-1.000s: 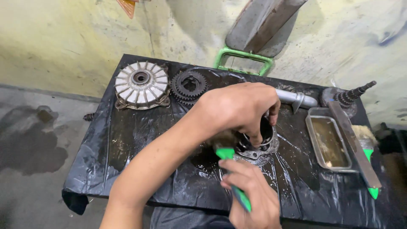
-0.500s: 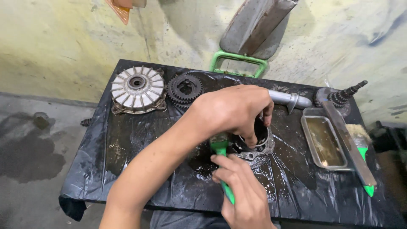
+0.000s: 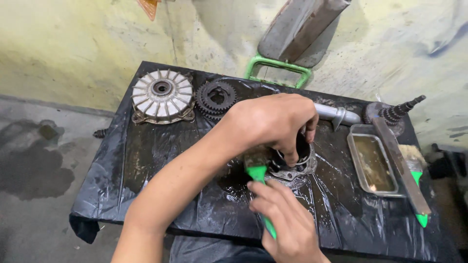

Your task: Cleaning motorcycle engine components using a brush and degreaser

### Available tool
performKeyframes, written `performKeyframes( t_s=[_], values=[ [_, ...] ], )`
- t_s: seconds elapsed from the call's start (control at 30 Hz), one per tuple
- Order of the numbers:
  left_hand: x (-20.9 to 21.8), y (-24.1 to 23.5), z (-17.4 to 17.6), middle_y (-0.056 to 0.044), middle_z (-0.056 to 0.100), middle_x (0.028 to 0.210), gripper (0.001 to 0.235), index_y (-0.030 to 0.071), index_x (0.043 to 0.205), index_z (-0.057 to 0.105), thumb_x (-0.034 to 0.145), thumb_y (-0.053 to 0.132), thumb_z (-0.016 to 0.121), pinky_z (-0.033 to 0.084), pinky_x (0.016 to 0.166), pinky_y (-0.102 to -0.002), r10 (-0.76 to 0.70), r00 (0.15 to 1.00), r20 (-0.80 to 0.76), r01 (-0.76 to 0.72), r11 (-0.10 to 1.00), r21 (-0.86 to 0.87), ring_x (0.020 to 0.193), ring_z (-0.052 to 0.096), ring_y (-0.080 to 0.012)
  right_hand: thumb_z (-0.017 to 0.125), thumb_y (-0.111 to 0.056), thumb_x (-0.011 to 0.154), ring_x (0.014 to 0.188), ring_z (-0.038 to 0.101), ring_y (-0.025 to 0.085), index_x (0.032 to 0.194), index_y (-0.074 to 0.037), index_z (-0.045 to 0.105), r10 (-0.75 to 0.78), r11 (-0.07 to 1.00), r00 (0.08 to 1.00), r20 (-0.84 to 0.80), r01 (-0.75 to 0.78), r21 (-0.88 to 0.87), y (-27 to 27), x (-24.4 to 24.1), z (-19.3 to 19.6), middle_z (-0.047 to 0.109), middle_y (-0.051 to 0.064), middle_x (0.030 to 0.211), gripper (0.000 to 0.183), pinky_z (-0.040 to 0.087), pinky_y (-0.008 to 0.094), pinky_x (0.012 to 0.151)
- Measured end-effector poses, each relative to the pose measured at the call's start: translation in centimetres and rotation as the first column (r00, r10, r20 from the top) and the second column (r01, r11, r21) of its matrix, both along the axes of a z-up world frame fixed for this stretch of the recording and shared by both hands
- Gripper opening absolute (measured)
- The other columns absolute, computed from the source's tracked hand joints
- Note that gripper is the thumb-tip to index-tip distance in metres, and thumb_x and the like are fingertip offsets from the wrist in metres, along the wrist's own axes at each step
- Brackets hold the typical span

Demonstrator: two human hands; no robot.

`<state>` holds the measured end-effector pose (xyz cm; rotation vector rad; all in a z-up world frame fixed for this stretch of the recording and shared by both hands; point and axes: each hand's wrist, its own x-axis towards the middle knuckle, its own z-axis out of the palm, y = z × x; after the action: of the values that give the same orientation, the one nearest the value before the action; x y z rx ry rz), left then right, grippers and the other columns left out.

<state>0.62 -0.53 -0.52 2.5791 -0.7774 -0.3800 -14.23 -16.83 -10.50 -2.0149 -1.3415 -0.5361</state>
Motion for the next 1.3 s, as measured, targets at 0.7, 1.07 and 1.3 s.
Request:
performKeyframes(
  t_s=[0.7, 1.07, 1.3],
  values=[
    [-0.3, 0.0, 0.5, 0.002, 0.08, 0.075, 0.059, 0.027, 0.105, 0.082, 0.053, 0.031, 0.108, 0.056, 0.071, -0.036, 0.001, 1.0, -0.015, 0.0, 1.0, 0.024, 0.077, 0.076, -0.0172, 0.059, -0.014, 0.106, 0.078, 0.081, 0.019, 0.099, -0.01, 0.056, -0.135, 0.862, 0.885, -0.446, 0.327, 0.388, -7.1, -2.1, 2.4, 0.082, 0.027, 0.105, 0.008, 0.067, 0.018, 0.071],
    [0.3, 0.0, -0.4, 0.002, 0.082, 0.104, 0.059, 0.026, 0.103, 0.082, 0.05, 0.032, 0.106, 0.058, 0.081, -0.038, -0.018, 0.999, 0.037, 0.018, 1.0, 0.007, 0.098, 0.075, -0.0198, 0.056, -0.005, 0.111, 0.071, 0.07, 0.029, 0.113, 0.001, 0.044, -0.289, 0.69, 0.86, -0.419, 0.491, 0.531, -6.2, 0.4, 3.2, 0.07, 0.034, 0.098, 0.013, 0.054, 0.026, 0.06],
    [-1.2, 0.2, 2.1, 0.002, 0.08, 0.075, 0.052, 0.024, 0.103, 0.084, 0.056, 0.024, 0.107, 0.058, 0.071, -0.035, 0.035, 0.996, -0.086, -0.032, 0.999, 0.038, 0.08, 0.077, -0.0144, 0.051, -0.006, 0.125, 0.095, 0.072, 0.034, 0.129, 0.0, 0.037, -0.34, 0.707, 0.824, -0.453, 0.542, 0.455, -8.7, 5.2, 3.3, 0.066, 0.033, 0.107, 0.015, 0.06, 0.034, 0.072]
  ],
)
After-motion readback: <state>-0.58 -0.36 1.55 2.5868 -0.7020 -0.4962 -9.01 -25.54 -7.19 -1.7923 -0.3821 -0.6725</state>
